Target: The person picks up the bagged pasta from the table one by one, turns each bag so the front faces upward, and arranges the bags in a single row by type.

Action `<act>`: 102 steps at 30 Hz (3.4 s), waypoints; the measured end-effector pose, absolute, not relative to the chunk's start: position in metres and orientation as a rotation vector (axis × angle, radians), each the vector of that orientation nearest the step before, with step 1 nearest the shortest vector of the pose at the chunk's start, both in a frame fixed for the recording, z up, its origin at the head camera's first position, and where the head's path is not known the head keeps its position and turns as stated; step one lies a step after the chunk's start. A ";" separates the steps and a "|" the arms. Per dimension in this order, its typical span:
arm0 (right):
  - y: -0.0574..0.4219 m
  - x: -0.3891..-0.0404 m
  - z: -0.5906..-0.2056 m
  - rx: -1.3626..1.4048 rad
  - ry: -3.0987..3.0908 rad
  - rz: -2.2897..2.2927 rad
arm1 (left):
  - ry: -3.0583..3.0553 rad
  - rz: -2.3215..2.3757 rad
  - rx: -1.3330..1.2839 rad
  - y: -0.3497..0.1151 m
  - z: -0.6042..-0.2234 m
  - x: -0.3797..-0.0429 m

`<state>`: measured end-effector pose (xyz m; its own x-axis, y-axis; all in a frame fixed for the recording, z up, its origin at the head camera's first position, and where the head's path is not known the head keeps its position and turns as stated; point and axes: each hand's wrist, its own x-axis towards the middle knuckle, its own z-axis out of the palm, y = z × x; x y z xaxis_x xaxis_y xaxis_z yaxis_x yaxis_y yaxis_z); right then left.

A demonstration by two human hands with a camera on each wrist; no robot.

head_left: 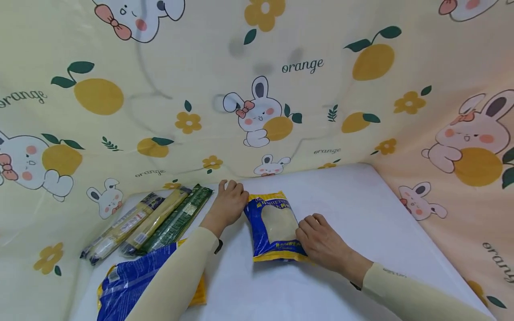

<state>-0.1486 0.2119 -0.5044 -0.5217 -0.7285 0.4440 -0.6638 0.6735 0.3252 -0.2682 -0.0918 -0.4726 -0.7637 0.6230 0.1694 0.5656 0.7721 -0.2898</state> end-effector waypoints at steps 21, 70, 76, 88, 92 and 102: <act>0.193 -0.137 -0.516 0.993 -2.367 0.083 | -2.658 0.210 -0.840 -0.066 -0.478 -0.230; 0.191 -0.165 -0.528 0.896 -2.861 0.031 | -3.176 0.010 -0.940 -0.030 -0.527 -0.182; 0.187 -0.162 -0.532 0.813 -2.925 0.079 | -3.138 0.097 -0.993 -0.039 -0.528 -0.180; 0.175 -0.164 -0.518 0.816 -2.977 0.074 | -3.219 0.023 -0.916 -0.047 -0.518 -0.168; 0.160 -0.168 -0.518 0.786 -3.004 0.077 | -3.259 -0.032 -0.911 -0.056 -0.507 -0.156; 0.117 -0.176 -0.529 0.715 -3.056 -0.073 | -3.254 -0.176 -0.721 -0.115 -0.492 -0.140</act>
<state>-0.1764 0.1173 -0.5290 -0.8964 -0.4432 -0.0083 -0.4431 0.8953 0.0461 -0.1398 -0.1155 -0.4922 -0.8883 0.4275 -0.1677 0.4069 0.9020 0.1443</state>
